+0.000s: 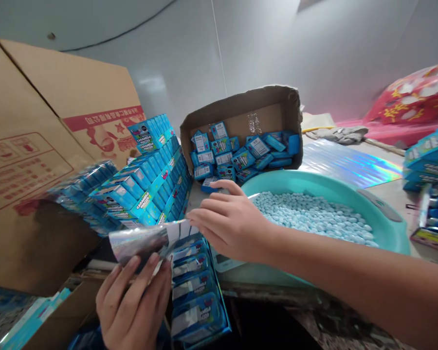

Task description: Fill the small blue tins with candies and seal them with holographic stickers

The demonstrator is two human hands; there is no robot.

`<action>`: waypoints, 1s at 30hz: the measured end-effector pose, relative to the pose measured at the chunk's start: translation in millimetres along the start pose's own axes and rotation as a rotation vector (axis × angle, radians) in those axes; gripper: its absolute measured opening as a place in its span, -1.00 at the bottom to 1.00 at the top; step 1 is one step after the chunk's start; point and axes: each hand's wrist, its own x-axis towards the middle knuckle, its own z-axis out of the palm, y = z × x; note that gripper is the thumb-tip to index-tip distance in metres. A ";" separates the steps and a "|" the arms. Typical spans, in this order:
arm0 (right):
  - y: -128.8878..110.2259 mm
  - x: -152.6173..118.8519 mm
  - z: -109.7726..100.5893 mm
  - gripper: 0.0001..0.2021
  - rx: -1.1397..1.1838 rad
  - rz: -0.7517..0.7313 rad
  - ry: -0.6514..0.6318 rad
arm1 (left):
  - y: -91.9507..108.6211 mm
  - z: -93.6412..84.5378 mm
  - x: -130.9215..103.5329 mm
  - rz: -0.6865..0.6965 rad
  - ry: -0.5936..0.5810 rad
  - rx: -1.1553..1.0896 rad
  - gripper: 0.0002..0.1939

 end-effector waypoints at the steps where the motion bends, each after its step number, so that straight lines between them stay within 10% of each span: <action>1: 2.7 1.3 -0.8 -0.81 -0.013 0.007 0.010 | 4.5 -1.6 2.0 -0.082 -0.001 -0.070 -0.55; 8: 39.6 19.6 -28.6 -0.77 -0.165 0.176 0.182 | 29.2 -5.5 14.8 -0.757 0.107 -0.476 -0.82; 14: 66.5 27.5 -62.6 -0.73 -0.422 0.444 0.177 | 9.3 30.4 -5.3 -1.546 0.198 -0.517 -0.72; 22: 92.4 23.2 -79.8 -0.79 -0.567 0.740 0.035 | -3.1 67.3 -38.7 -1.757 0.093 -0.772 -0.58; 30: 118.6 5.8 -61.2 -0.71 -0.654 0.829 -0.545 | 0.9 62.9 -36.8 -1.830 0.137 -0.785 -0.53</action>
